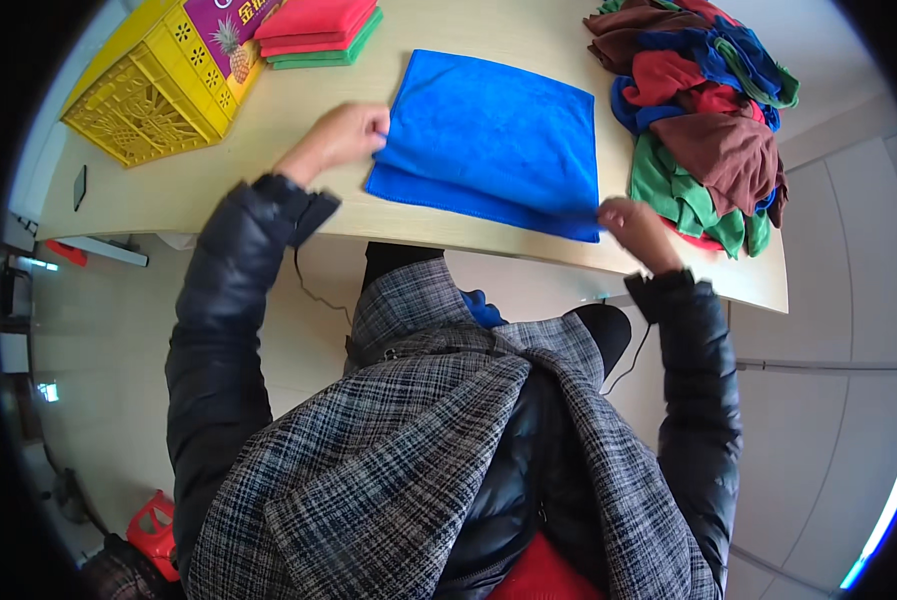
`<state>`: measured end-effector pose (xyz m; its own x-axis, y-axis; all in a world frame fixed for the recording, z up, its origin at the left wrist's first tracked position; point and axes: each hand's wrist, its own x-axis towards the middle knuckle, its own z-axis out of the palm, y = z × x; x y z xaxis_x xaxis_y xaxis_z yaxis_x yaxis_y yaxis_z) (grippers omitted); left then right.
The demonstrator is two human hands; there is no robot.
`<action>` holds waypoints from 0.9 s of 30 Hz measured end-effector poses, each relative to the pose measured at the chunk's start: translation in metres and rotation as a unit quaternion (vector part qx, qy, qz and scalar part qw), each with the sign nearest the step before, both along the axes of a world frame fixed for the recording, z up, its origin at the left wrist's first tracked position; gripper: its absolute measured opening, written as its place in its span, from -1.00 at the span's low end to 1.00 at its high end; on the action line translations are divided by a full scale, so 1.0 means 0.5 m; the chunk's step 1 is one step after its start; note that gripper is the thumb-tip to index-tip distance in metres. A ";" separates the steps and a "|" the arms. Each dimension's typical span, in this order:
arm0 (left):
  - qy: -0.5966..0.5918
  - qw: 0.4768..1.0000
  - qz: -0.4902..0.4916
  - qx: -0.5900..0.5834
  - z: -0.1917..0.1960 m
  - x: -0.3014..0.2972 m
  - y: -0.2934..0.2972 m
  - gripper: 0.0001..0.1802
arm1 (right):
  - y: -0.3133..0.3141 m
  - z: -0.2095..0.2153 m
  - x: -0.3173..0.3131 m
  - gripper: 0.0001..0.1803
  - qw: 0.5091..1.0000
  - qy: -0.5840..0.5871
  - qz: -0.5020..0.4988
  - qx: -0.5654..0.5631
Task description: Fold various colored cloths into rectangular shapes on a workspace table.
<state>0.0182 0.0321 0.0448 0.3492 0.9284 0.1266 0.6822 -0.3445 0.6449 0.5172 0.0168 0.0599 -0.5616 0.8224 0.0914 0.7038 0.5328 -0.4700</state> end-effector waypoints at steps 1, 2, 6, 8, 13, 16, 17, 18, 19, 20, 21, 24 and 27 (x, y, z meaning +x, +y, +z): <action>0.013 0.999 0.018 0.036 0.018 -0.003 0.035 -0.84 | 0.031 0.011 0.005 -0.91 0.999 -0.009 -0.031 -0.006; 0.025 0.996 0.034 0.075 0.058 0.013 0.057 -0.86 | 0.060 0.038 0.004 -0.93 0.998 -0.018 -0.066 -0.010; -0.064 0.955 0.126 0.259 0.155 0.072 0.027 -0.89 | 0.070 0.141 -0.030 -0.92 0.950 0.026 -0.083 0.301; -0.046 0.936 0.147 0.315 0.130 0.077 -0.025 -0.91 | 0.022 0.164 -0.065 -0.90 0.906 0.036 -0.112 0.406; 0.037 0.963 0.079 0.254 0.012 0.065 -0.135 -0.92 | -0.067 0.008 -0.049 -0.85 0.955 -0.083 -0.019 0.284; 0.045 0.975 0.071 0.207 -0.022 0.061 -0.165 -0.89 | -0.095 -0.030 -0.046 -0.84 0.964 -0.109 0.000 0.241; 0.043 0.976 0.069 0.201 -0.030 0.061 -0.170 -0.87 | -0.101 -0.036 -0.045 -0.85 0.965 -0.115 0.000 0.236; 0.041 0.978 0.067 0.196 -0.037 0.059 -0.174 -0.85 | -0.103 -0.042 -0.044 -0.85 0.965 -0.121 0.000 0.232; 0.042 0.977 0.070 0.195 -0.042 0.055 -0.175 -0.85 | -0.102 -0.046 -0.045 -0.85 0.965 -0.120 0.002 0.232; 0.047 0.978 0.064 0.192 -0.039 0.055 -0.176 -0.87 | -0.103 -0.046 -0.046 -0.85 0.967 -0.124 0.000 0.224; 0.052 0.979 0.058 0.190 -0.037 0.055 -0.177 -0.88 | -0.104 -0.045 -0.047 -0.85 0.968 -0.128 -0.001 0.216; 0.074 0.975 0.043 0.204 -0.036 0.057 -0.182 -0.89 | -0.114 -0.043 -0.046 -0.85 0.968 -0.129 -0.001 0.214; 0.109 0.964 0.024 0.241 -0.033 0.060 -0.183 -0.90 | -0.117 -0.042 -0.044 -0.86 0.966 -0.121 0.000 0.227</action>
